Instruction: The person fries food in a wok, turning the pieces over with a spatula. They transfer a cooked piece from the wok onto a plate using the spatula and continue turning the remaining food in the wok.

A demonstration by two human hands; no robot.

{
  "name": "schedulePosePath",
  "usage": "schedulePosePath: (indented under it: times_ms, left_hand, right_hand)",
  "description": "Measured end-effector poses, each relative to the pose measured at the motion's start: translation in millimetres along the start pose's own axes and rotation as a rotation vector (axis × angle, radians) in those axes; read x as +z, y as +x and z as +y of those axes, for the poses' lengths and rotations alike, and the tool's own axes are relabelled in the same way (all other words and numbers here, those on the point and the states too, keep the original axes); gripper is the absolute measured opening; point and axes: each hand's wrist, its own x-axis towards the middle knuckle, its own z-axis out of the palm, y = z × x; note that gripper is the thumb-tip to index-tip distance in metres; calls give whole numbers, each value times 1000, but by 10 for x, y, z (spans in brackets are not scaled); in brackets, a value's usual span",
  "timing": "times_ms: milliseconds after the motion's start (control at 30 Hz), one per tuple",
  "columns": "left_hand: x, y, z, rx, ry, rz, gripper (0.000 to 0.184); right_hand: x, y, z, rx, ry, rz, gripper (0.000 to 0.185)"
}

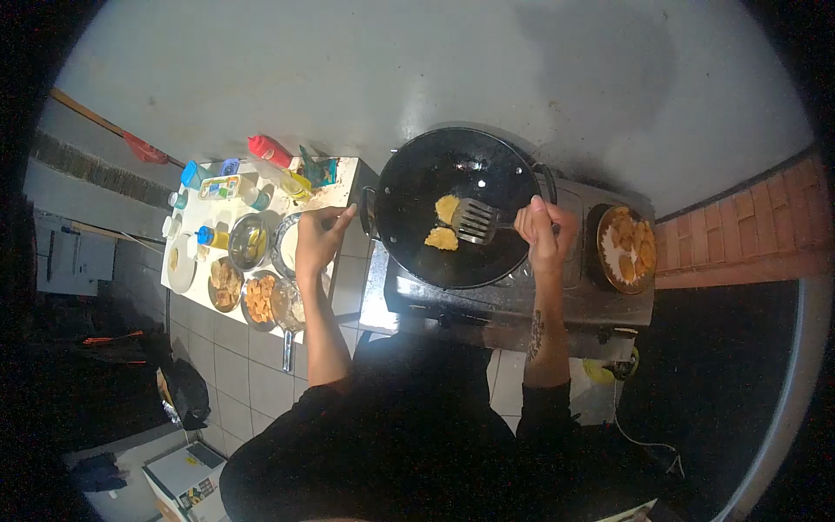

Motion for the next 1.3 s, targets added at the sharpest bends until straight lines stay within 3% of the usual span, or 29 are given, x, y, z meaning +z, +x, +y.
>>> schedulePosePath:
  times_ms: [267, 367, 433, 733, 1033, 1100, 1167, 1233, 1300]
  left_hand:
    - [13, 1, -44, 54, 5, 14, 29]
    - [-4, -5, -63, 20, 19, -3, 29]
    - [9, -3, -105, 70, -19, 32, 30]
    - [63, 2, -181, 114, -21, 56, 28]
    - [40, -22, -148, 52, 27, 11, 28]
    - [55, -19, -139, 57, 34, -3, 28]
    - [78, -6, -167, 56, 38, -8, 28]
    - [130, 3, -220, 133, -26, 19, 29]
    - [139, 5, -205, 118, -1, 13, 29]
  right_hand:
    - [277, -63, -219, -38, -46, -52, 45]
    - [229, -49, -206, -52, -196, 16, 44]
    - [208, -24, -179, -80, -235, 195, 45]
    - [539, -277, 200, 87, -179, 441, 49]
    - [339, -169, 232, 151, -226, 513, 49]
    - [352, -232, 315, 124, -263, 368, 50]
    - [286, -207, 266, 145, -297, 361, 50]
    - [238, -116, 202, 162, -311, 498, 50]
    - [237, -110, 358, 96, -376, 478, 49]
